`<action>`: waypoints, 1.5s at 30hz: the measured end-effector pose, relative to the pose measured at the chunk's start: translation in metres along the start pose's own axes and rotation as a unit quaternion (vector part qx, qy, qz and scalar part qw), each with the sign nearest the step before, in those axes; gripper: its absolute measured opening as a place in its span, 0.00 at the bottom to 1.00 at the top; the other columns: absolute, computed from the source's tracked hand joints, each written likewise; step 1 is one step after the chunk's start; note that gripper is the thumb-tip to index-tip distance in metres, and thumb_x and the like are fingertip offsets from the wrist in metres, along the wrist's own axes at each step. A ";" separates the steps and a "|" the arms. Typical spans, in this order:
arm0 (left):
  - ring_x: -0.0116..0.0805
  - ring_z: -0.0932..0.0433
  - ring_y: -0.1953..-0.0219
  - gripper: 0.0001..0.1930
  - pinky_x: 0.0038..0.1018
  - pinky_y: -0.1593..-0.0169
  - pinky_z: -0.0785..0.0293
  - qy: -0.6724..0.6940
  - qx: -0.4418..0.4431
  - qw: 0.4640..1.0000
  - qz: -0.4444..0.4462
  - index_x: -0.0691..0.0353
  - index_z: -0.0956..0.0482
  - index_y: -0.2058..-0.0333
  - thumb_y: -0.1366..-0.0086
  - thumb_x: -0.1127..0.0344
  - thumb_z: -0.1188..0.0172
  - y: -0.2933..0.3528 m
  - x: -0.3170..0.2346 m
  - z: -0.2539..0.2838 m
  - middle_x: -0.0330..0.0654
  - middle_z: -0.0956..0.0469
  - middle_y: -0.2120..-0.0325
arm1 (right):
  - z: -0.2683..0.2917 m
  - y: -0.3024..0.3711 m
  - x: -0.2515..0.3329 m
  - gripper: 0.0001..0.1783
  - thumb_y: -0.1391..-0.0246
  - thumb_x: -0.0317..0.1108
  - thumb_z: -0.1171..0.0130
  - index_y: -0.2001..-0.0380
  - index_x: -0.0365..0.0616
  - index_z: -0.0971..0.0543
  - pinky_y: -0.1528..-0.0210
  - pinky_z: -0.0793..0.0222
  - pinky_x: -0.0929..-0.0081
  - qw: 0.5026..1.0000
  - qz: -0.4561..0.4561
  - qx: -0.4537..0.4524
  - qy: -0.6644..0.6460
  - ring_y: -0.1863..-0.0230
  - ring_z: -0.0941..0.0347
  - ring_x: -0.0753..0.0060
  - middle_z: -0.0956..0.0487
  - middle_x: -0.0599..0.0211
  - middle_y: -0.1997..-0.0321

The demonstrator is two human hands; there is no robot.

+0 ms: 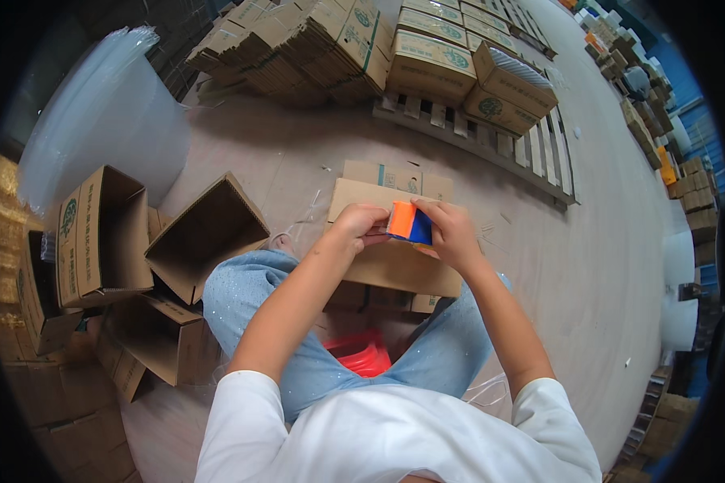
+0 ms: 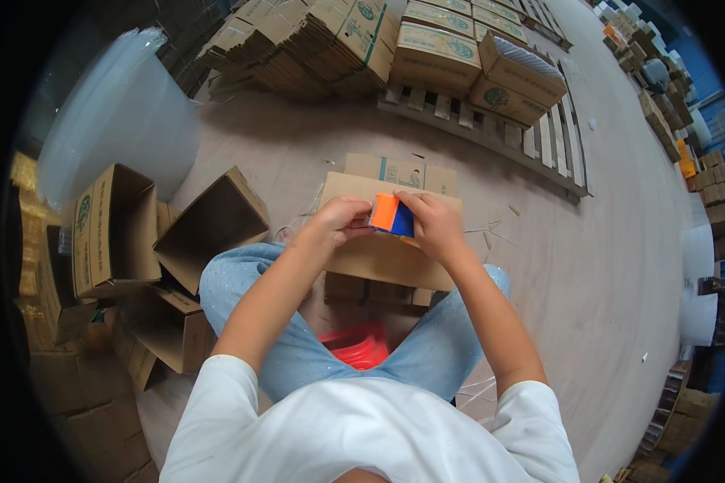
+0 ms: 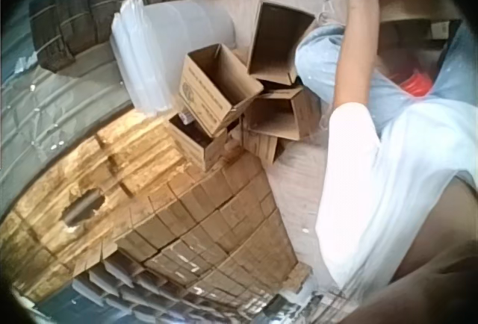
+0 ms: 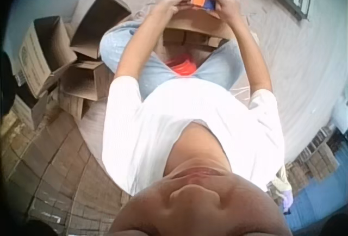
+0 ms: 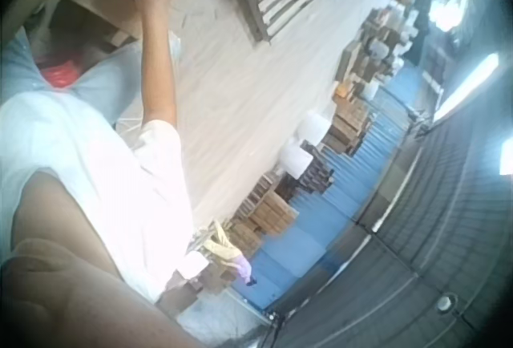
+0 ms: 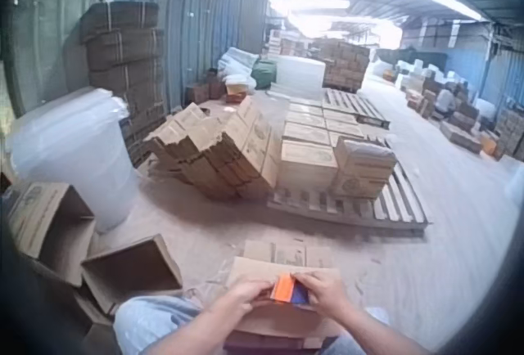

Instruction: The person sits on a small red stool and repeatedly folds flat cardboard sheets into small boxes, then seals them with a handheld tape dispenser. The person places each finished box onto a growing stack to the left.

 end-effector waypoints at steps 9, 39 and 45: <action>0.30 0.21 0.74 0.05 0.26 0.73 0.22 -0.081 -0.108 0.987 -0.085 0.64 0.25 0.64 0.37 0.70 0.45 -0.016 -0.005 0.025 0.42 0.21 0.73 | -0.007 0.004 0.032 0.33 0.53 0.47 0.42 0.40 0.69 0.33 0.54 0.28 0.62 0.981 0.132 0.109 0.092 0.55 0.26 0.52 0.29 0.58 0.46; 0.52 0.23 0.55 0.21 0.37 0.51 0.29 -0.503 -0.092 0.859 0.037 0.73 0.21 0.61 0.41 0.59 0.52 -0.111 0.088 0.186 0.61 0.22 0.62 | -0.078 -0.026 0.032 0.26 0.53 0.45 0.44 0.48 0.62 0.24 0.61 0.28 0.62 0.943 0.096 0.296 0.121 0.64 0.24 0.54 0.26 0.59 0.57; 0.38 0.39 0.37 0.35 0.32 0.38 0.43 0.091 0.010 0.993 0.077 0.66 0.38 0.41 0.30 0.40 0.70 -0.083 0.138 0.148 0.49 0.37 0.40 | -0.083 -0.032 0.038 0.27 0.55 0.44 0.43 0.48 0.62 0.24 0.60 0.28 0.61 0.929 0.082 0.333 0.138 0.63 0.24 0.54 0.26 0.59 0.56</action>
Point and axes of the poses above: each hand's wrist, its own y-axis away from the middle knuckle, its own z-axis out of the back of the hand, x = y × z, the point moved 10 cm from there along -y, towards the middle knuckle
